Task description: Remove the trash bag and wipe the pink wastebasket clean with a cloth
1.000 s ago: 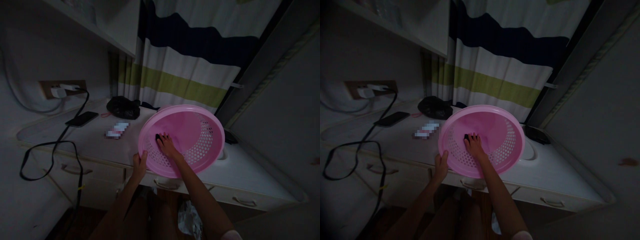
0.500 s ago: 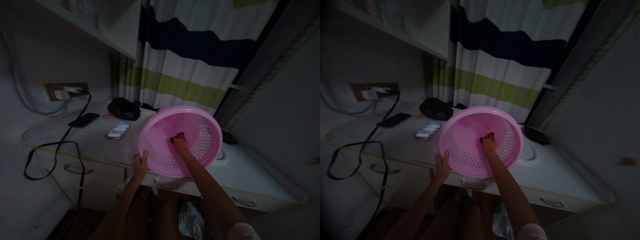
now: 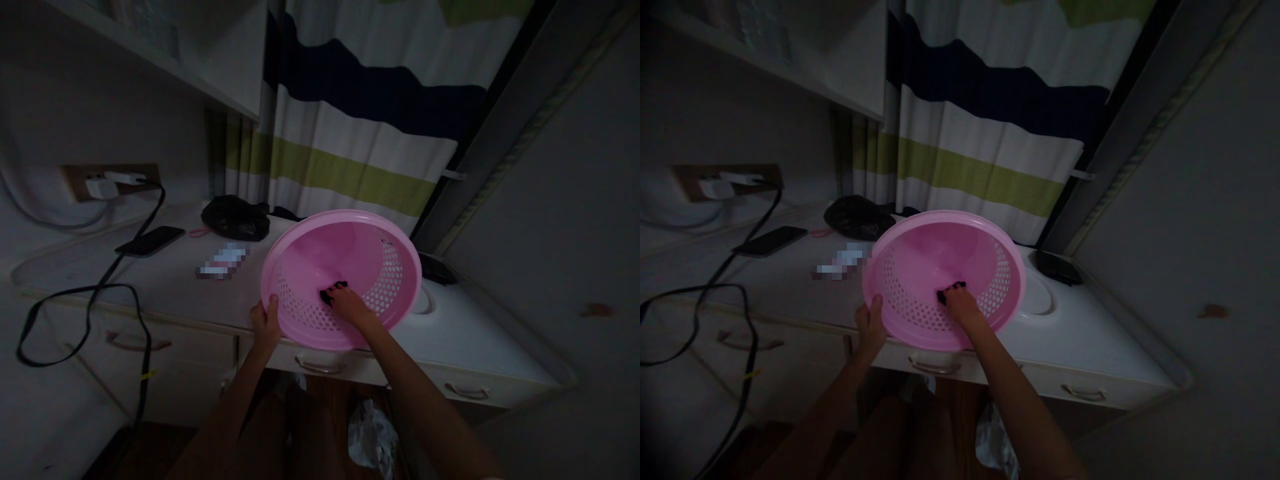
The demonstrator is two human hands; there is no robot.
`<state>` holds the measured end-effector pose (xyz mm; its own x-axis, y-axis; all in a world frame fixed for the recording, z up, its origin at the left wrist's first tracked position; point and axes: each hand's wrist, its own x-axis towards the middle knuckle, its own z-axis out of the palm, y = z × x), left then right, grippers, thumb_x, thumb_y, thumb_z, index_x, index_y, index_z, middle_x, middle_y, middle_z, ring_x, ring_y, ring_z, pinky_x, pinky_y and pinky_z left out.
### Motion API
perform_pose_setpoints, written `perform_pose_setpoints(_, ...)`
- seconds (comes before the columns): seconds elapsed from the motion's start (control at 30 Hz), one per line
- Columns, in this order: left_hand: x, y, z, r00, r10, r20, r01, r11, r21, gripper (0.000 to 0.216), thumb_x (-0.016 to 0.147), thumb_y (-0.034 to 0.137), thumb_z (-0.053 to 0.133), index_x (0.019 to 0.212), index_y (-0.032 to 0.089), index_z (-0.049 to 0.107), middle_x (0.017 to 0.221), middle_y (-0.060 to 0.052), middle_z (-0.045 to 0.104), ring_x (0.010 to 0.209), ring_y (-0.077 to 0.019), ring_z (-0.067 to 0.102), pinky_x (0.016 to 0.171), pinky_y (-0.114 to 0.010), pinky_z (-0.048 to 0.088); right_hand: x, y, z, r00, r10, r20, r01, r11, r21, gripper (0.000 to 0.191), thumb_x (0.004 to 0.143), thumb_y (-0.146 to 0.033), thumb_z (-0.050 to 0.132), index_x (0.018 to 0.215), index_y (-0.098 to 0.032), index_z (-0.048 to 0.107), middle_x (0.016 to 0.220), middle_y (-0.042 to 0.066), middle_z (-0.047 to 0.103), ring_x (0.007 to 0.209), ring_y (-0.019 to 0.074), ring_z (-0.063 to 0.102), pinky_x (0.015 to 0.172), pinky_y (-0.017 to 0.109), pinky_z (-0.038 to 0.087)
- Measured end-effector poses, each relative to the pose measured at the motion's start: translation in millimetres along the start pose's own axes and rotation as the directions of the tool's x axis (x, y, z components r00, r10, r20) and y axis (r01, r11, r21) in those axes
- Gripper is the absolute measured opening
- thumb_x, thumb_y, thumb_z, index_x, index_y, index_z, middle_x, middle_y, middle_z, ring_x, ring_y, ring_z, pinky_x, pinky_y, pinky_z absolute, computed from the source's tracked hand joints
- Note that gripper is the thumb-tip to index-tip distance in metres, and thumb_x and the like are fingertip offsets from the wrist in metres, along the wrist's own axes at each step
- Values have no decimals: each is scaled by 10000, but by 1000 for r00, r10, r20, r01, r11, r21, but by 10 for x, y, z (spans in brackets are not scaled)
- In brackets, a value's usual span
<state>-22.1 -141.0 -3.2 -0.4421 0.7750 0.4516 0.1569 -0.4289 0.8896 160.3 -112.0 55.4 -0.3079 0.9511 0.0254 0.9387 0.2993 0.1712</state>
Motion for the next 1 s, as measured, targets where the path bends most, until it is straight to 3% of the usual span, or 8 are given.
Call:
perform_pose_setpoints(0.13,62,103,49,997,82,-4,-82,997,-2,395,751,474,411,491,177,398,401,47,327,394,-84,339,410,-231,251,1,181,-51,990,143,-13,-143,989,-24,331,833,-106,331,1002,-55,612,1026,184,610,1098,237,462,900,327,326)
perform_pose_setpoints(0.37,163,291,128,979,176,100,-173,984,-39,390,727,474,464,508,152,444,415,51,331,403,-67,329,396,-198,253,263,323,137,973,231,-24,-230,973,15,340,836,-104,324,1036,-68,596,1071,170,596,1116,231,449,930,326,294)
perform_pose_setpoints(0.47,168,327,130,976,178,122,-174,984,-39,396,724,475,463,493,156,421,412,50,328,405,-66,327,393,-196,253,396,282,203,977,210,-35,-208,977,49,346,847,-133,315,1049,-68,589,1114,156,579,1112,226,452,959,337,263)
perform_pose_setpoints(0.6,148,326,109,980,168,108,-168,986,0,396,729,474,444,489,160,414,399,50,317,392,-69,327,385,-200,253,484,173,203,993,114,-37,-110,988,107,354,847,-184,332,1114,-106,550,1152,120,565,1051,200,499,892,302,338)
perform_pose_setpoints(0.83,114,228,85,989,146,33,-149,985,93,364,761,445,412,546,156,462,398,47,344,373,-79,351,386,-211,256,150,52,168,994,-86,-72,96,983,154,406,838,-164,334,1227,-174,451,1238,48,507,1079,140,471,878,227,345)
perform_pose_setpoints(0.9,110,234,81,985,169,25,-170,978,117,360,766,437,407,548,156,464,395,46,345,367,-81,354,386,-212,257,40,85,152,994,-93,-55,99,988,120,401,827,-146,343,1204,-168,476,1212,59,526,1074,149,472,879,242,345)
perform_pose_setpoints(1.0,107,286,82,977,211,29,-213,968,135,350,773,418,407,563,148,483,406,37,374,373,-83,374,387,-207,269,-18,172,132,1000,18,-24,-16,998,61,356,811,-117,354,1098,-121,566,1115,116,583,1070,194,475,902,300,327)
